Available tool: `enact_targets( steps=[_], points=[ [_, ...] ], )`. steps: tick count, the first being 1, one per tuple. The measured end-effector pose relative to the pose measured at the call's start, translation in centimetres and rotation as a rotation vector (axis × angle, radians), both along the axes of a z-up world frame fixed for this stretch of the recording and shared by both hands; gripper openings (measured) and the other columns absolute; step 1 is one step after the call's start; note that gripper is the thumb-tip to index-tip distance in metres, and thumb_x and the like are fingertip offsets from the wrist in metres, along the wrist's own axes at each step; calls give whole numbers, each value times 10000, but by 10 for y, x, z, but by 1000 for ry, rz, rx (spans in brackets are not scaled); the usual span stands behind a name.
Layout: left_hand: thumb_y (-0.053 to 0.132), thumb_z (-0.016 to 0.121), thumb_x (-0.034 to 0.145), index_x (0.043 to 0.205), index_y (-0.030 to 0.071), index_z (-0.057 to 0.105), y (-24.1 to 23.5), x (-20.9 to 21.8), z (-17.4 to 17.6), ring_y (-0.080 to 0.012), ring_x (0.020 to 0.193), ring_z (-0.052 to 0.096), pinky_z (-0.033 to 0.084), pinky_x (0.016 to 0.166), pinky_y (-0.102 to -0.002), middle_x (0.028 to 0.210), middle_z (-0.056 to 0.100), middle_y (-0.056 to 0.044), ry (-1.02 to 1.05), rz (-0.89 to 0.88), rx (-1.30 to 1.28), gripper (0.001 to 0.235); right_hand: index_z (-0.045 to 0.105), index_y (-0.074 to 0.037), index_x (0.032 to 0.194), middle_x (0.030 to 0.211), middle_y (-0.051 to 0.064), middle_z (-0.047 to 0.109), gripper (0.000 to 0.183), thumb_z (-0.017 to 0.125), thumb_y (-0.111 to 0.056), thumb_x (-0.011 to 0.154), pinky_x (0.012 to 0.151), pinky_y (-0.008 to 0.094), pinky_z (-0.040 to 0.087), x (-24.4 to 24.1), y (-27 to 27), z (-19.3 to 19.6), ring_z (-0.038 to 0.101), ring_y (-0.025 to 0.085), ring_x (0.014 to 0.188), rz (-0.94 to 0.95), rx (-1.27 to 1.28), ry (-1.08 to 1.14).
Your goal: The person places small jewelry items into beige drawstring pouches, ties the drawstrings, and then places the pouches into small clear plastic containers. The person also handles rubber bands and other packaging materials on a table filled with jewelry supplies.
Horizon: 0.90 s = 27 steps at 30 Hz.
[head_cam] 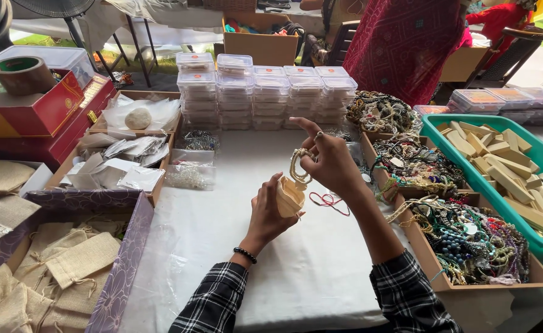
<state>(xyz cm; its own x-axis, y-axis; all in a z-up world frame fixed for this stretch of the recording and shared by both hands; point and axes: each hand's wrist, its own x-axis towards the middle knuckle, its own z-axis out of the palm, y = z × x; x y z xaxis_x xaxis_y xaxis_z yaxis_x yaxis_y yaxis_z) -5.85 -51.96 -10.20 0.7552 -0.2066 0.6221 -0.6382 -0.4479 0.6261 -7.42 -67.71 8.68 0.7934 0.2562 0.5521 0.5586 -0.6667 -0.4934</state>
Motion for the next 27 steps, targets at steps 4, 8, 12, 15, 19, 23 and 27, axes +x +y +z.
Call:
enact_targets(
  steps=[4,8,12,15,19,23,27],
  points=[
    [352,960,659,1535,194,238,0,1,1,-311,1230,543,411,951,-551,1332,490,-90,16,12,-16,1146,467,-193,1504,853,100,728,753,675,-9,804,620,320,615,11,13,-10,745,165,695,-20,-26,-19],
    [345,953,672,1533,191,219,0,1,-1,-324,1242,532,409,932,-565,1356,480,-98,10,52,-29,1142,503,-173,1469,852,103,728,704,674,-17,804,656,328,622,13,21,-18,754,175,712,-46,26,15],
    [367,947,693,1535,181,201,-1,2,2,-324,1232,537,415,921,-569,1348,479,-115,14,79,-52,1141,525,-147,1440,874,111,744,673,664,-25,794,674,328,623,15,21,-26,774,184,731,-58,54,74],
    [360,938,702,1548,179,199,-1,2,1,-329,1232,544,420,933,-572,1354,494,-124,-2,89,-98,1139,550,-146,1424,854,125,748,672,686,-33,775,678,346,614,15,23,-35,770,209,717,-77,-11,139],
    [368,938,708,1535,178,189,-1,4,-2,-331,1223,545,427,901,-566,1358,488,-135,8,80,-94,1132,548,-157,1422,885,107,740,688,701,-43,761,662,356,631,14,28,-41,765,214,728,-138,-114,206],
    [323,938,710,1541,175,186,-1,4,-1,-324,1227,550,448,911,-550,1362,495,-133,-1,72,-123,1130,583,-154,1390,877,118,778,660,724,-62,752,710,362,629,12,32,-42,778,224,754,-109,-137,226],
    [274,923,725,1544,172,196,0,3,2,-318,1261,566,534,934,-513,1391,496,-139,-8,34,-178,1100,577,-139,1389,926,123,797,659,754,-90,756,759,336,639,12,30,-41,790,219,810,-86,-179,261]
  ],
)
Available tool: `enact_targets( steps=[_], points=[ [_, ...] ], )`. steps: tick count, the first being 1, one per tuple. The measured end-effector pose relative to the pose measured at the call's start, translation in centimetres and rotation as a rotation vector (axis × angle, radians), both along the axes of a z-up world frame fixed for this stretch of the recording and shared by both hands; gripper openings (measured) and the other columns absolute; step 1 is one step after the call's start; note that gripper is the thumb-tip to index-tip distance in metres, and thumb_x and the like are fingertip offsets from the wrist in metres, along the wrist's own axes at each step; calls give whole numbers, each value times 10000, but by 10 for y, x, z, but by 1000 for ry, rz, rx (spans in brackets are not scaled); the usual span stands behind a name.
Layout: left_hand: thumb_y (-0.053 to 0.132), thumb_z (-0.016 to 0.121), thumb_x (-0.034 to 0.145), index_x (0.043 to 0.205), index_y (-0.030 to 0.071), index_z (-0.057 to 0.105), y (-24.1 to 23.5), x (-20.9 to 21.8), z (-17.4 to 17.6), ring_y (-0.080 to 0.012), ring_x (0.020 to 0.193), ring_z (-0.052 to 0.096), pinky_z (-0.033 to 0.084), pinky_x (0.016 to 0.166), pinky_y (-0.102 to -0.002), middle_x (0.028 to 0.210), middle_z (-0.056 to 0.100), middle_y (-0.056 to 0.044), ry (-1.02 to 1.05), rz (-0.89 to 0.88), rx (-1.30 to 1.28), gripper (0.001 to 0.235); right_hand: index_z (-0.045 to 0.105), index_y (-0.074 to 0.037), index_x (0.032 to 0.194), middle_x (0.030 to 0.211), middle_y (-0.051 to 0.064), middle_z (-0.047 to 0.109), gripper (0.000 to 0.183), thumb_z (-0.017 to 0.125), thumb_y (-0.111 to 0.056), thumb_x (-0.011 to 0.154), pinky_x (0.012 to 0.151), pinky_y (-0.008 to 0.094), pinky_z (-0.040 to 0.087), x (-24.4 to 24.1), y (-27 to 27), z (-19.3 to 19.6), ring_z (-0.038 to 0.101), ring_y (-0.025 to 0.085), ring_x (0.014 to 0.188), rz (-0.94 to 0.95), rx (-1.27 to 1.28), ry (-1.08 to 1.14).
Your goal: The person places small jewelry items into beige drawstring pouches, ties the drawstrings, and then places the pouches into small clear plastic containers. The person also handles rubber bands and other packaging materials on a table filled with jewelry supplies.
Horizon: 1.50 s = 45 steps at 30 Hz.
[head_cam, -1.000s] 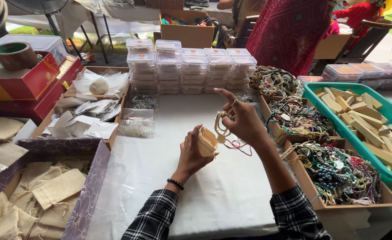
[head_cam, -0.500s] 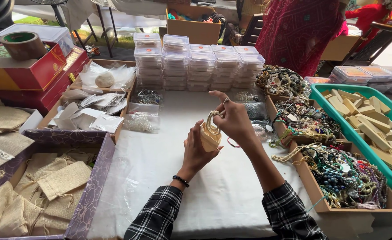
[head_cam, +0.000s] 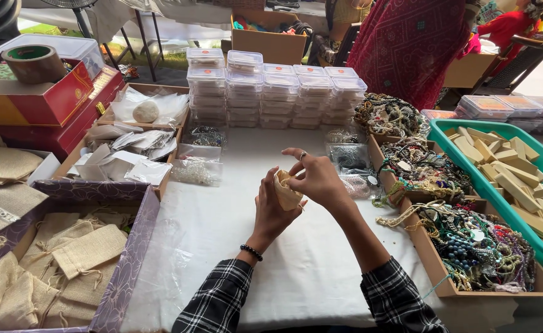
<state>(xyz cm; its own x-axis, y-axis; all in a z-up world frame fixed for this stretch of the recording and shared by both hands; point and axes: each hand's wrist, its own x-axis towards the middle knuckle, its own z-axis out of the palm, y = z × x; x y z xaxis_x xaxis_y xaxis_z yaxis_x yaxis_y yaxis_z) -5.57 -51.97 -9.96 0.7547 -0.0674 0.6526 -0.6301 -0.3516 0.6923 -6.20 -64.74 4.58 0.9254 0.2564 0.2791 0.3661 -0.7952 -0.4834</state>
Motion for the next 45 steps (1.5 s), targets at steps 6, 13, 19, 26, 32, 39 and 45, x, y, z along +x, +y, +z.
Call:
enact_targets(
  steps=[6,13,19,26,32,39,45],
  points=[
    [73,778,751,1556,177,187,0,6,-12,-346,1307,528,561,1045,-473,1452,393,-187,186,-182,-188,1004,688,-146,1301,1011,124,800,385,700,-124,917,785,339,647,25,-44,-47,798,222,902,-55,266,-119],
    [214,468,795,1665,187,209,17,-9,23,-348,1271,505,463,1132,-484,1307,486,-220,517,-636,-700,908,504,-127,1476,1302,57,659,693,638,-65,799,1004,366,550,10,-66,-103,625,208,1246,182,583,293],
    [265,436,774,1603,93,363,22,-10,23,-209,1545,329,318,1246,-383,1676,379,-28,674,-917,-882,850,574,-103,1446,1128,-15,716,582,709,-276,906,870,253,519,18,-81,-168,634,73,981,281,843,797],
    [322,429,886,1523,45,453,24,-1,15,-300,1257,594,509,1068,-477,1433,568,-175,907,-871,-880,695,731,18,1171,912,-14,705,277,762,-164,964,709,233,467,24,-76,-164,564,64,781,156,925,445],
    [348,406,967,1500,2,442,21,-4,16,-338,1263,618,536,1062,-504,1398,610,-191,1067,-859,-884,636,700,-62,1209,907,12,748,288,652,-52,925,651,230,530,16,-70,-153,653,69,748,77,1028,262],
    [333,258,982,1505,-18,360,15,-4,14,-446,1133,669,579,984,-541,1371,613,-216,1080,-897,-889,637,763,-29,1059,1085,52,684,149,709,17,928,849,270,651,7,-65,-141,752,135,931,198,838,-201],
    [409,336,1047,1502,35,433,11,2,-5,-293,1213,667,580,1024,-472,1352,631,-169,1138,-844,-854,597,800,-78,1008,1011,52,753,182,817,-34,832,766,291,624,-7,-46,-137,746,151,870,167,502,-315]
  ],
)
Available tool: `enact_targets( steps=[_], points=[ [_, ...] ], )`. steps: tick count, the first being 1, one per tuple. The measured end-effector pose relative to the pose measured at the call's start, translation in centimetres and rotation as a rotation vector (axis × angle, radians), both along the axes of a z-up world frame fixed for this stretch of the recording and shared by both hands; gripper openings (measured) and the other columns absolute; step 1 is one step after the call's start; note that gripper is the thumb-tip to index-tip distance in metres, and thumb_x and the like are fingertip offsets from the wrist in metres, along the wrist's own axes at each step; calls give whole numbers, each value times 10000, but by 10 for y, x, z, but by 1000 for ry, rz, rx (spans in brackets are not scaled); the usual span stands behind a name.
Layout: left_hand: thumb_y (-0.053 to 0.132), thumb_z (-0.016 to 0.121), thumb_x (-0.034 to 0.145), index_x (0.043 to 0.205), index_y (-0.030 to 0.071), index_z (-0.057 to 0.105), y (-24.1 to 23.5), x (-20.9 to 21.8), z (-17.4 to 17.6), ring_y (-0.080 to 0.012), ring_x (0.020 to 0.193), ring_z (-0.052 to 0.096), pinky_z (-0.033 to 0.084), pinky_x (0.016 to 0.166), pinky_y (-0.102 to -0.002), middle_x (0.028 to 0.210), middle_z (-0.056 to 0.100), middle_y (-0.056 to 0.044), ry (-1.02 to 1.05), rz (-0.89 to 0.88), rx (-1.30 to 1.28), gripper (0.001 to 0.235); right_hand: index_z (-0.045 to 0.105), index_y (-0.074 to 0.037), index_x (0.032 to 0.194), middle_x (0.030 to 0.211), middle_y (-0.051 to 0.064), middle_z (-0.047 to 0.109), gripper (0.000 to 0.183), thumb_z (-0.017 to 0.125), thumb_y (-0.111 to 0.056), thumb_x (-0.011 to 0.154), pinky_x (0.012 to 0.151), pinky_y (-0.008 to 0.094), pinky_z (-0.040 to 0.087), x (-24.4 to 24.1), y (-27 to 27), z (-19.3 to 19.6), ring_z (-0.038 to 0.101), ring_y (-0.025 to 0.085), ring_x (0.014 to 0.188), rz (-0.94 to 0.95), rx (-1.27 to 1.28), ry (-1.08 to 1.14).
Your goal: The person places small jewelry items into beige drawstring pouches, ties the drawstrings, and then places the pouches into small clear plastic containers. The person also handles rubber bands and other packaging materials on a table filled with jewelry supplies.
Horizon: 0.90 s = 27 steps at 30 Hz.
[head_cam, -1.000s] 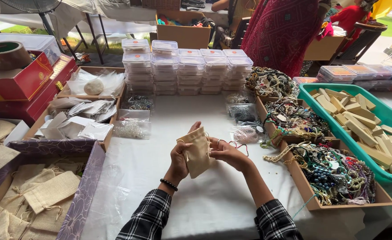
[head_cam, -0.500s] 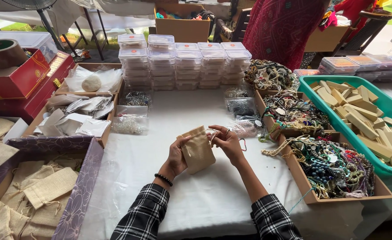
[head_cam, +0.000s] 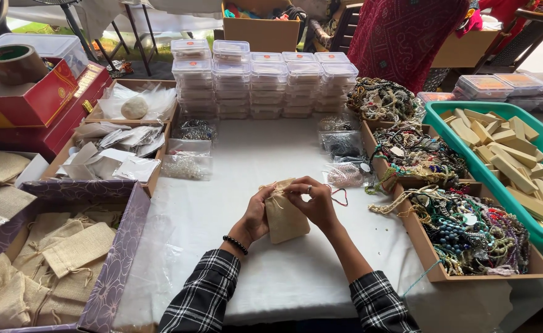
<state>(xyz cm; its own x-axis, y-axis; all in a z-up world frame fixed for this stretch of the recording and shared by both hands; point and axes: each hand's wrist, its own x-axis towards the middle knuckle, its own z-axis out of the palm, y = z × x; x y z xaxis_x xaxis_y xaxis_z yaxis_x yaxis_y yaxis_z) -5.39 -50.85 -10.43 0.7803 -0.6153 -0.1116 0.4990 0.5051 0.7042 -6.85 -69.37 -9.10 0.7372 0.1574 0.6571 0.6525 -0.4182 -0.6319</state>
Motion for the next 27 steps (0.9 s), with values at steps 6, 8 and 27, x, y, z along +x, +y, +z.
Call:
enact_targets(
  steps=[6,8,27],
  points=[
    [579,355,983,1405,64,502,-3,-11,15,-274,1168,670,600,951,-430,1256,641,-163,-80,-36,68,682,799,-97,1004,1015,48,746,203,837,-71,806,778,310,601,-3,6,1,731,192,915,-37,-200,-140],
    [478,409,995,1420,58,498,-2,-3,0,-254,1195,664,590,987,-412,1287,634,-149,-110,-32,95,605,787,-88,1027,1037,59,738,231,822,-62,800,787,321,599,-6,6,2,723,200,929,-13,-204,-132],
    [684,416,898,1388,87,457,-5,-5,5,-253,1131,714,614,880,-402,1293,623,-167,-35,45,37,773,801,-66,1051,1142,58,786,164,752,-134,909,722,308,614,-3,16,-15,761,183,898,-55,86,183]
  ],
)
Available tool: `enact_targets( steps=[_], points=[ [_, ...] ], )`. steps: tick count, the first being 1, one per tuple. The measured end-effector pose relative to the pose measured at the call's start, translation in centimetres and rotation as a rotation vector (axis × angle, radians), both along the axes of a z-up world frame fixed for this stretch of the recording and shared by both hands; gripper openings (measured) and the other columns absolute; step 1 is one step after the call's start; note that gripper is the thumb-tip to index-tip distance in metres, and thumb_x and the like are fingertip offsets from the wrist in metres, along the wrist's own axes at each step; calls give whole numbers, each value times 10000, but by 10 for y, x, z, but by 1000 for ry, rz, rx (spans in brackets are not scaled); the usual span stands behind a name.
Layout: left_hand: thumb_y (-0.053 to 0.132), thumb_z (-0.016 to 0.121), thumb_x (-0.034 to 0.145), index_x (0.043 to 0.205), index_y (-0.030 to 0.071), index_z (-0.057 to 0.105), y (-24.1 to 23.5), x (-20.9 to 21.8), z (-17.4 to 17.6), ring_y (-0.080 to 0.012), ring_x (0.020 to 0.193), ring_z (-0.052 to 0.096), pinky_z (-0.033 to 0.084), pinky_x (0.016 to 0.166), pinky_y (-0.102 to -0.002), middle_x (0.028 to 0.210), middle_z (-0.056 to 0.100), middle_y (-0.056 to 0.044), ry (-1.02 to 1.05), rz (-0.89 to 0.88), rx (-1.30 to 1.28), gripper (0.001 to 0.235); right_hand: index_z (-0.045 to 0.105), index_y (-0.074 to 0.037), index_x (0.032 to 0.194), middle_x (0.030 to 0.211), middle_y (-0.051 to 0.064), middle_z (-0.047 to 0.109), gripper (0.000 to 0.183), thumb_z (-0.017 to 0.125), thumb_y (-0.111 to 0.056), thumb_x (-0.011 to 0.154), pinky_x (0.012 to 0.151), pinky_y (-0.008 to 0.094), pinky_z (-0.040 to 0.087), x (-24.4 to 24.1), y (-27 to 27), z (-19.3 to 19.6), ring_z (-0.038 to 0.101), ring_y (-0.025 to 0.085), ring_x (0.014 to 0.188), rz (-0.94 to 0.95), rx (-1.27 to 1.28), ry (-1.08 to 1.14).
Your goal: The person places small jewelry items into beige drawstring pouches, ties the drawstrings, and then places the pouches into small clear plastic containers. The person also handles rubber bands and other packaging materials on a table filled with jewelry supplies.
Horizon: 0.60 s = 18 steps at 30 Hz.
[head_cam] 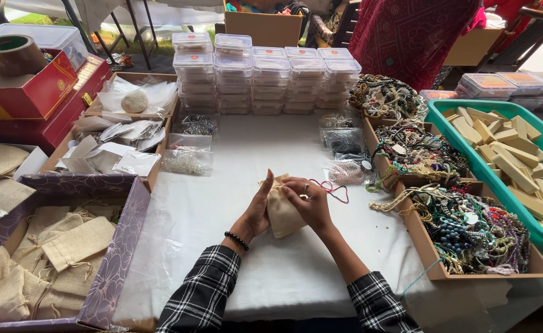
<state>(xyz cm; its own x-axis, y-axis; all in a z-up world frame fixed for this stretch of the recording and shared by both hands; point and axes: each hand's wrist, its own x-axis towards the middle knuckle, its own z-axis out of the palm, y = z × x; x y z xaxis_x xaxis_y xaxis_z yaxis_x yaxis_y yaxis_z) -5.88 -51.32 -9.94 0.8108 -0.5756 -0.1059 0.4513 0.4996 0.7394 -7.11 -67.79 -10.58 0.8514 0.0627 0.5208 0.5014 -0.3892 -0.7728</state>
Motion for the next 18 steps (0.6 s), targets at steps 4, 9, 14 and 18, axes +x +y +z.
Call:
enact_targets(
  steps=[4,9,14,18],
  points=[
    [536,605,864,1443,120,433,3,5,-10,-247,1177,696,656,904,-396,1307,608,-146,-191,-63,78,734,782,-43,1101,995,66,812,207,723,-177,954,787,263,628,6,-5,-6,788,143,913,5,123,107],
    [264,720,789,1441,93,419,8,11,-12,-275,1148,673,645,892,-407,1272,591,-158,-135,3,106,738,762,16,1100,917,78,798,248,702,-185,967,753,241,602,4,-6,4,765,124,840,17,254,256],
    [242,692,844,1457,95,438,2,20,-26,-237,1140,678,623,940,-350,1299,620,-163,-46,-8,71,680,735,43,1006,933,84,780,261,767,-208,942,713,255,565,10,-19,-4,673,121,792,-126,192,212],
    [228,775,858,1439,20,443,0,24,-35,-231,1154,666,612,930,-343,1283,638,-161,-102,90,302,701,699,-9,1078,1038,69,743,360,841,-223,825,786,257,573,20,-27,-17,689,111,895,-131,194,309]
  ],
)
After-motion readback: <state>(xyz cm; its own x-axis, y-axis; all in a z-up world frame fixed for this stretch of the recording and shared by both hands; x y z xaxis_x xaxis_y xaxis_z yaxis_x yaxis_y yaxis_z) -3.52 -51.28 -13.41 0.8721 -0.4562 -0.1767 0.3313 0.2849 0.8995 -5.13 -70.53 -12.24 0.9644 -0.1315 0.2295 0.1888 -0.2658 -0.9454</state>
